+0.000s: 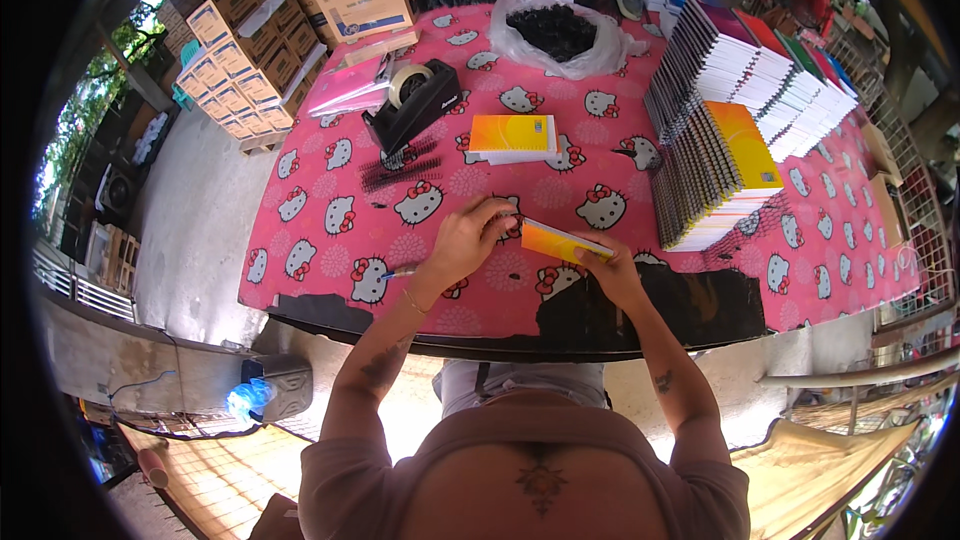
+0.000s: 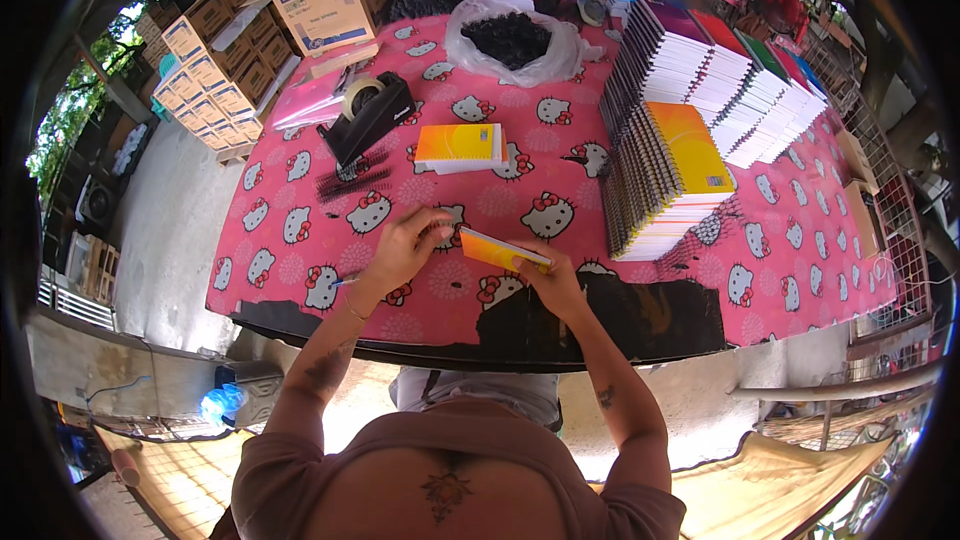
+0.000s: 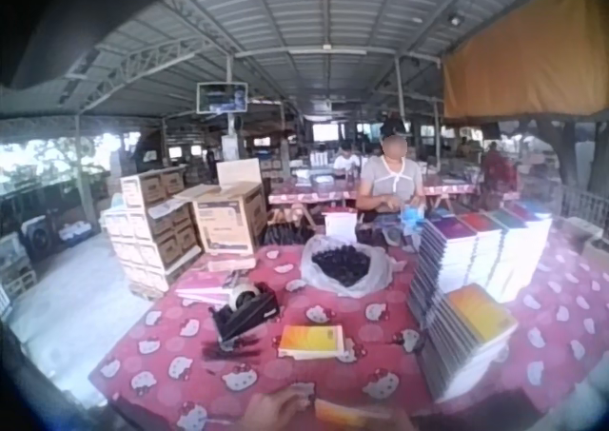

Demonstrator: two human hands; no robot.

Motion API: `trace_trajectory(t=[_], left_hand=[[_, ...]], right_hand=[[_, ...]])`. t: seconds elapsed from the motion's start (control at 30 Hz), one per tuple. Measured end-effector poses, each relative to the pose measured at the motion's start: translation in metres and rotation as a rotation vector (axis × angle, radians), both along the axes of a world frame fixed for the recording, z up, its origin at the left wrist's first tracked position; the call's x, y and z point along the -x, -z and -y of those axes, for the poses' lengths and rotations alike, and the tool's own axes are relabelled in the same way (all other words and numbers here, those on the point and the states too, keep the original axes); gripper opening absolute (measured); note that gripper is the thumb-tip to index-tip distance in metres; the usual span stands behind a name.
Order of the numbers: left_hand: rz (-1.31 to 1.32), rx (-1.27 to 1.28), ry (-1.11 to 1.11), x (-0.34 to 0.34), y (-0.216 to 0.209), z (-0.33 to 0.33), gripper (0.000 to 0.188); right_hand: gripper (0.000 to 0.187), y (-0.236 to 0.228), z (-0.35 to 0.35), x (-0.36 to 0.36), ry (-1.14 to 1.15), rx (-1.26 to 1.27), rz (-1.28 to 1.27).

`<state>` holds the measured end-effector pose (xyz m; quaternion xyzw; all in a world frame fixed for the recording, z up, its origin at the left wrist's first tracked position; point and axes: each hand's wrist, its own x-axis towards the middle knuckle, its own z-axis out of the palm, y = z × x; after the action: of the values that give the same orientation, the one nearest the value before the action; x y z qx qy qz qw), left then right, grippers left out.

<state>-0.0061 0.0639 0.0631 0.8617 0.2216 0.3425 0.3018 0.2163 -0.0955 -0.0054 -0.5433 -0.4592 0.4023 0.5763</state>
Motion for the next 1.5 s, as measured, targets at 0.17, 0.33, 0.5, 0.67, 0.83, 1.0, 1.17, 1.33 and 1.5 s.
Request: trace_trajectory(t=[0.17, 0.33, 0.5, 0.67, 0.83, 1.0, 1.17, 1.33, 1.5], left_hand=[[-0.233, -0.115, 0.276, 0.013, -0.002, -0.021, 0.029], [-0.447, -0.404, 0.052, 0.000, -0.048, 0.016, 0.053], [-0.386, -0.706, -0.099, 0.014, 0.020, 0.068, 0.075], [-0.425, -0.763, -0.175, 0.006, -0.024, 0.048, 0.078], [-0.314, -0.725, -0.108, 0.007, 0.001, 0.066, 0.082], [-0.351, -0.711, -0.050, 0.003, -0.002, 0.064, 0.088], [-0.315, -0.785, -0.317, -0.008, -0.053, 0.038, 0.086], [-0.363, -0.705, -0.004, 0.002, -0.014, 0.083, 0.089], [-0.413, -0.743, -0.023, -0.012, -0.021, 0.067, 0.088]], right_hand=[[0.031, -0.016, 0.002, 0.012, 0.012, -0.025, 0.107], [0.035, -0.034, 0.016, 0.020, 0.154, -0.063, 0.117], [0.033, -0.043, 0.019, 0.034, 0.186, -0.049, 0.018], [0.033, -0.048, 0.016, 0.048, 0.174, -0.031, -0.071], [0.032, -0.053, 0.017, 0.043, 0.197, -0.025, -0.071], [0.032, -0.051, 0.017, 0.041, 0.189, -0.024, -0.204], [0.031, -0.049, 0.015, 0.057, 0.125, -0.050, -0.231], [0.025, -0.054, 0.026, 0.046, 0.137, -0.001, -0.266], [0.023, -0.056, 0.023, 0.054, 0.153, -0.009, -0.208]])
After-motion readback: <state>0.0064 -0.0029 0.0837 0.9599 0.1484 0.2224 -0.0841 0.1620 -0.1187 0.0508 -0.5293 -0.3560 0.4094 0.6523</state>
